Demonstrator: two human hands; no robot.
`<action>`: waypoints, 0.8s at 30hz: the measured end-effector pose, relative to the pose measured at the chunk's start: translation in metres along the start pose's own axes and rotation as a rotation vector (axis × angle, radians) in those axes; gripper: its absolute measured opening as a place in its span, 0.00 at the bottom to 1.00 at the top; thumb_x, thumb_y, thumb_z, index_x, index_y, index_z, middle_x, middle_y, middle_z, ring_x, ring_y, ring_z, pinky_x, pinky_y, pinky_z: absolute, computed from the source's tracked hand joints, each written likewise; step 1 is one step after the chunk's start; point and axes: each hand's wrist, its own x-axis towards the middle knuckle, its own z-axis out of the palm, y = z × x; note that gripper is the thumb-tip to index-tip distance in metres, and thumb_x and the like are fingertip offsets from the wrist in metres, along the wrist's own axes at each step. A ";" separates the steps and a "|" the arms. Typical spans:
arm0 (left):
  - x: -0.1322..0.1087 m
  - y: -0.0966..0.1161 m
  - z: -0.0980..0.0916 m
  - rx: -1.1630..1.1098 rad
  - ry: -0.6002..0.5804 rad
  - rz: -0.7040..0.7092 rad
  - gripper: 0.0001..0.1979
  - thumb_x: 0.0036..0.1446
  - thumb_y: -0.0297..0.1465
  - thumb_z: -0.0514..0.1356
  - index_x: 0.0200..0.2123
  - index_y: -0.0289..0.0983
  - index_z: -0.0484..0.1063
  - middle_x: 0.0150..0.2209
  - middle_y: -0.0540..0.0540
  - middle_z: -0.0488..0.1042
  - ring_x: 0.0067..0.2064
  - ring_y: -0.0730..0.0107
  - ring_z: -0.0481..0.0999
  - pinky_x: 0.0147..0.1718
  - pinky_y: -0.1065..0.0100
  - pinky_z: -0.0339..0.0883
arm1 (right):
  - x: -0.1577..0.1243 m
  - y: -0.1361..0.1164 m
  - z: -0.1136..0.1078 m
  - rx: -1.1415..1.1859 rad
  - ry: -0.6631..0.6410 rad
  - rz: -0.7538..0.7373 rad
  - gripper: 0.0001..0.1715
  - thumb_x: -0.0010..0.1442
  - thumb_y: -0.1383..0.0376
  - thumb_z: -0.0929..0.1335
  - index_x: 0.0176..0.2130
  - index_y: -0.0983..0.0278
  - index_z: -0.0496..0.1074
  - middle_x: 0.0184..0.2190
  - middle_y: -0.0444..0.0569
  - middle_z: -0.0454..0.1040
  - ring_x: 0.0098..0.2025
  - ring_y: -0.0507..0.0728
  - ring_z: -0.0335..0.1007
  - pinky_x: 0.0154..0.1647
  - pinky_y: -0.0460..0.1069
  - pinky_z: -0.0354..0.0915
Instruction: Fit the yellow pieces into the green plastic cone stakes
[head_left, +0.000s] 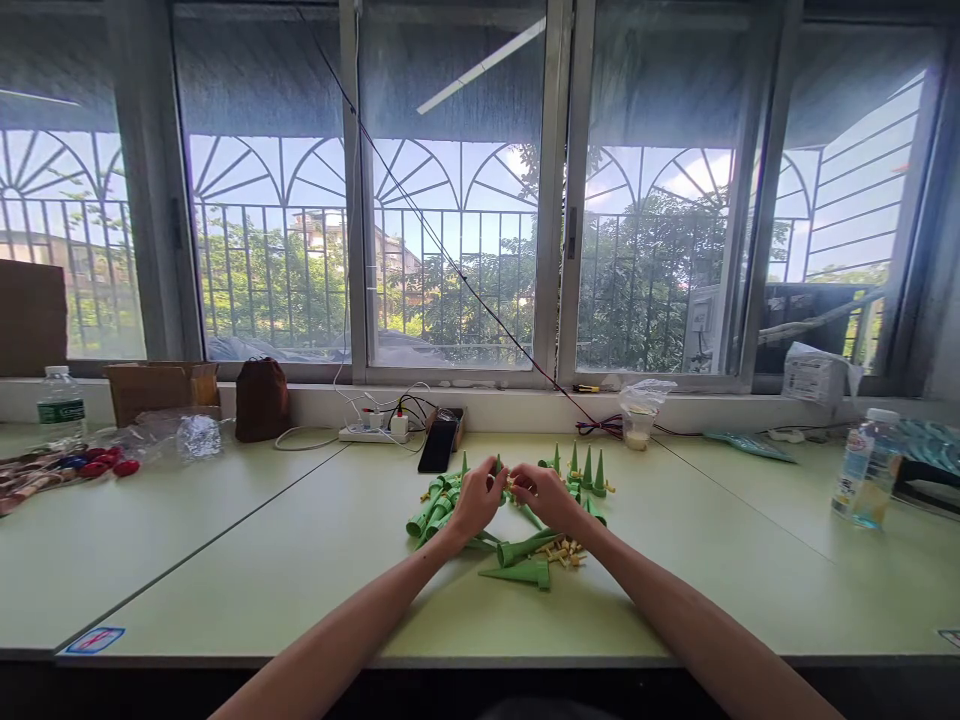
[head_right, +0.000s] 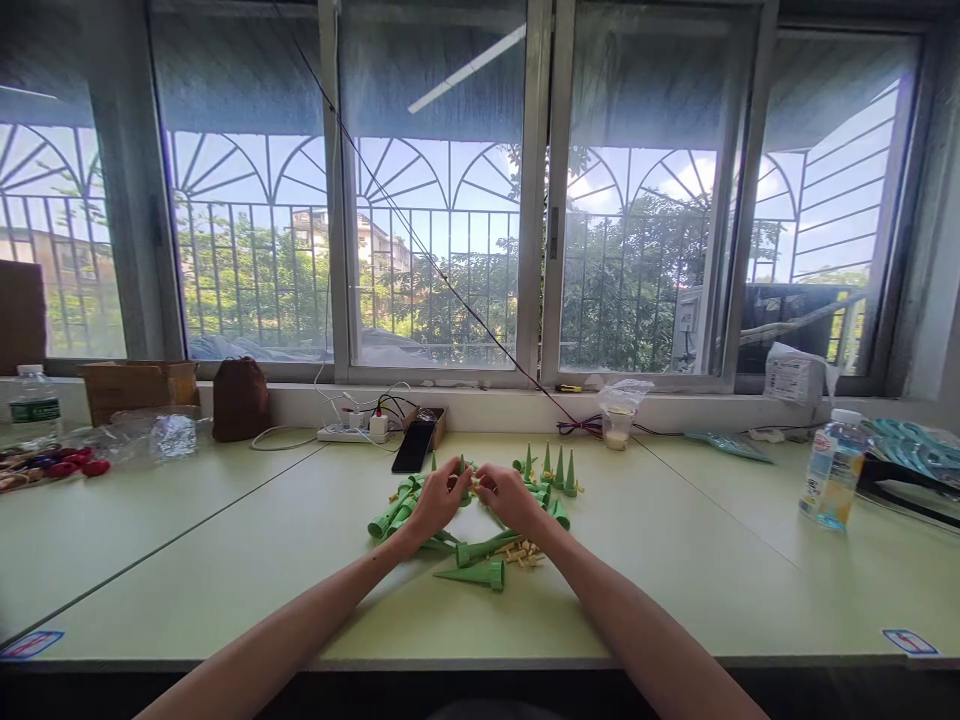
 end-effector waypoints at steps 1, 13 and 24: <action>0.000 -0.001 0.000 -0.006 -0.001 -0.002 0.14 0.61 0.40 0.50 0.26 0.38 0.59 0.23 0.54 0.64 0.22 0.76 0.61 0.24 0.73 0.53 | 0.000 -0.001 0.000 0.005 -0.001 0.005 0.06 0.59 0.70 0.65 0.38 0.65 0.71 0.26 0.45 0.74 0.27 0.52 0.69 0.32 0.45 0.65; 0.001 -0.004 0.002 -0.047 0.035 -0.041 0.15 0.60 0.42 0.52 0.26 0.38 0.61 0.23 0.52 0.67 0.24 0.74 0.65 0.26 0.72 0.58 | 0.001 -0.009 -0.002 -0.016 0.019 -0.008 0.07 0.54 0.72 0.68 0.36 0.65 0.71 0.30 0.47 0.75 0.32 0.54 0.71 0.34 0.47 0.66; 0.001 -0.004 0.002 -0.071 0.042 -0.027 0.15 0.60 0.41 0.51 0.25 0.38 0.59 0.23 0.53 0.65 0.24 0.75 0.64 0.25 0.73 0.57 | -0.002 -0.009 -0.003 -0.018 -0.005 -0.021 0.06 0.61 0.68 0.64 0.39 0.65 0.71 0.27 0.47 0.76 0.29 0.53 0.71 0.31 0.45 0.63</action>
